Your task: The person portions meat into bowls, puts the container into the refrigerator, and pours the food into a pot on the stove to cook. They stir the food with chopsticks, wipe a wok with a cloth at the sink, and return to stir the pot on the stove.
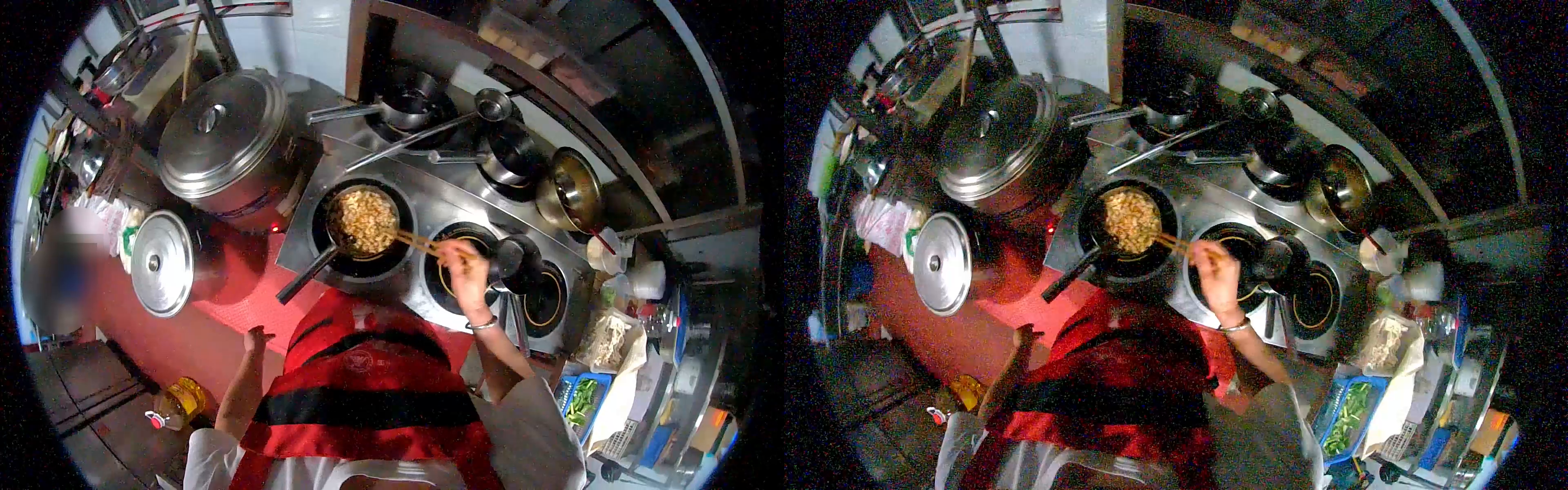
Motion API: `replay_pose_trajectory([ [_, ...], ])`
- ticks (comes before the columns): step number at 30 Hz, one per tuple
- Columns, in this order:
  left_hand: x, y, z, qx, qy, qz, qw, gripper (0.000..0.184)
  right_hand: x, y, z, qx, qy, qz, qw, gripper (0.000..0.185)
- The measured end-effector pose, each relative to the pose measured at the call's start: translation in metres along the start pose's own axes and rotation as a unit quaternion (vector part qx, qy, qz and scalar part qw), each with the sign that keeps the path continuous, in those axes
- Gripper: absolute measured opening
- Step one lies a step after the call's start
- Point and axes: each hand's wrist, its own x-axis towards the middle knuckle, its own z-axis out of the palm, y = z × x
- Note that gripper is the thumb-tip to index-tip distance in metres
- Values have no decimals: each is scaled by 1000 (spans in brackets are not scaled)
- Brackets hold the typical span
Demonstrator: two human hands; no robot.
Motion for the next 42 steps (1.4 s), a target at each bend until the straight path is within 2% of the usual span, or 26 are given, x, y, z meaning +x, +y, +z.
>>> replay_pose_trajectory([
  [1,-1,11,1,188,32,-25,981,30,5,-10,-11,34,49,-35,998,12],
  [2,-2,17,1,224,57,-56,971,32,13,-26,-24,69,94,-70,991,12],
  [3,13,-12,-4,-183,110,-110,971,36,21,-36,-39,95,145,-80,982,13],
  [4,3,-5,-6,10,86,-71,994,37,30,-40,-54,122,193,-89,970,13],
  [5,-14,16,-6,203,60,-34,977,39,40,-35,-67,140,235,-97,957,14],
  [7,12,-24,-16,471,-54,-60,878,37,66,-20,-84,206,314,-85,923,14],
  [10,-19,-29,-23,390,23,-17,920,31,102,19,-100,327,378,24,866,18],
  [12,-47,-16,-19,333,75,14,940,32,124,53,-107,345,395,55,850,20],
  [14,-71,7,-8,258,122,-31,958,32,145,76,-112,382,369,110,840,28],
  [15,-80,17,-5,205,145,-92,964,31,151,90,-109,318,346,123,874,39],
  [16,-98,34,2,144,174,-152,962,30,163,133,-117,343,294,149,880,52],
  [17,-116,40,10,100,186,-106,972,28,174,179,-130,363,198,115,903,61],
  [18,-133,42,16,60,203,-59,976,26,153,91,-99,303,218,208,904,62],
  [19,-148,53,16,203,194,-105,954,21,171,159,-114,321,202,131,916,48],
  [20,-142,29,11,-49,181,-165,968,29,159,114,-88,353,278,153,880,46],
  [21,-153,17,11,81,174,-141,971,35,148,89,-73,350,278,201,871,61],
  [22,-171,0,20,257,271,-39,927,40,117,84,-51,338,315,184,868,50],
  [24,-189,28,16,207,223,-228,925,46,111,107,-20,336,264,226,875,52],
  [25,-196,20,7,187,231,-248,922,47,104,125,-1,329,201,249,889,51],
  [27,-218,-24,7,144,242,-271,921,51,80,108,47,324,99,275,900,33],
  [29,-196,-146,-2,-20,317,-267,910,46,40,39,121,320,25,288,902,40],
  [32,-221,-140,-24,160,227,-315,907,30,-23,-24,189,212,-201,152,944,41],
  [34,-233,-144,-52,214,202,-311,904,30,-61,-58,239,196,-303,88,929,41],
  [37,-243,-184,-93,-45,261,-250,931,40,-108,-72,323,66,-384,-69,918,41],
  [40,-282,-139,-143,-1,294,-299,908,41,-148,-91,395,-34,-426,-197,882,42],
  [42,-270,-205,-156,101,315,-259,908,43,-161,-91,439,-65,-489,-246,835,42],
])
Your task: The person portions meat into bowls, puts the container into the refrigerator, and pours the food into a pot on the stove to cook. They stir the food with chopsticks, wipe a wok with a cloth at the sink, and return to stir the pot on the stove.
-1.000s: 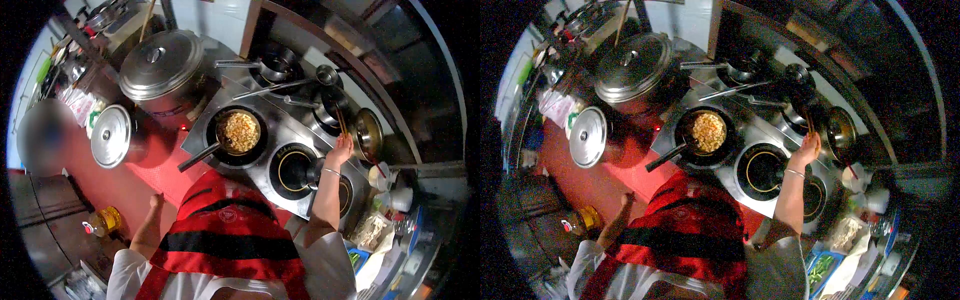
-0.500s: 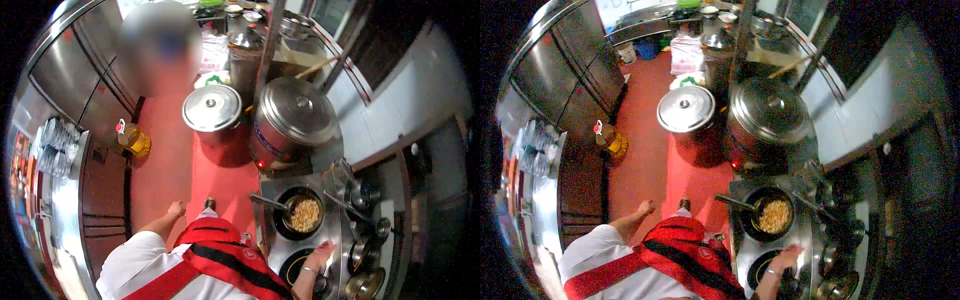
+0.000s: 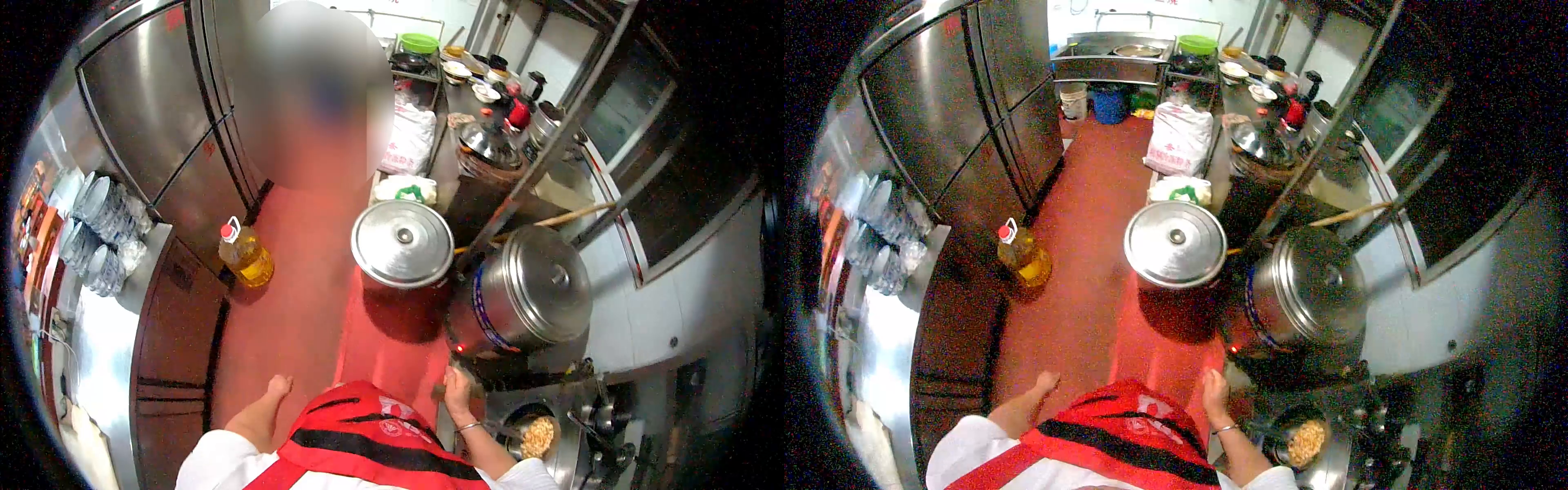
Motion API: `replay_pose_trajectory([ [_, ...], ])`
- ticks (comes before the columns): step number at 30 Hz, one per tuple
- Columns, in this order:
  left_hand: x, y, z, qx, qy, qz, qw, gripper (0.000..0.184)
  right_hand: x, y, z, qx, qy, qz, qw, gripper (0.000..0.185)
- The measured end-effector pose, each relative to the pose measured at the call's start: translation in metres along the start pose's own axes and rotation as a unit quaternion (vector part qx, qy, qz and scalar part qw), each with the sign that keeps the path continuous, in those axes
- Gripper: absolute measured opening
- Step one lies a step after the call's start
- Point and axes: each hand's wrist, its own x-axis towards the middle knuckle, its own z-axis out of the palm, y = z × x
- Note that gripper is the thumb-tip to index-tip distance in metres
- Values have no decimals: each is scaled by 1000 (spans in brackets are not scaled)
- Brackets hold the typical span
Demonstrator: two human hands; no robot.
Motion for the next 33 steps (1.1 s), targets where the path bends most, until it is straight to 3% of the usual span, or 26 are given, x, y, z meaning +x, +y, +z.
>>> replay_pose_trajectory([
  [1,21,-21,0,41,25,33,998,43,16,3,19,-11,-14,-2,1000,43],
  [4,39,-28,-28,86,-3,5,996,45,58,33,63,-63,-65,-5,996,45],
  [7,72,-33,-64,0,-61,-21,998,40,92,99,100,-124,-118,28,985,44],
  [9,88,-28,-98,-23,-55,0,998,33,116,137,108,-198,-165,-22,966,38],
  [10,104,-26,-115,-33,-51,11,998,29,132,162,114,-301,-214,-33,929,34],
  [11,120,-22,-131,-157,-36,-49,986,27,152,185,121,-400,-260,-42,878,30],
  [13,144,-23,-147,-392,-13,-163,905,25,193,212,128,-480,-343,-76,804,25],
  [14,153,-20,-155,-456,12,-162,875,24,215,213,133,-516,-381,-92,762,23],
  [15,162,-20,-163,-517,36,-159,840,24,234,200,138,-477,-346,-5,808,19],
  [18,203,-31,-172,-458,74,-157,872,29,324,188,176,-429,-360,72,825,20],
  [19,222,-23,-186,-372,80,-153,912,34,360,166,186,-338,-369,65,863,25],
  [21,234,-12,-201,-189,80,-152,967,47,428,109,211,-324,-344,52,880,29],
  [22,240,-8,-209,-223,68,-180,956,52,459,96,225,-274,-311,-74,907,29],
  [23,256,-1,-219,-261,61,-202,942,57,482,56,238,-104,-243,127,956,27],
  [24,272,5,-228,-297,54,-225,927,63,511,29,254,-85,-245,151,954,27],
  [25,289,6,-241,-328,57,-238,912,59,539,9,271,-64,-247,174,951,27],
  [28,342,-6,-282,-370,80,-232,896,46,602,-28,317,-141,-173,-11,975,26],
  [33,458,-40,-364,-399,125,-149,896,26,683,-59,374,-158,-142,67,975,20],
])
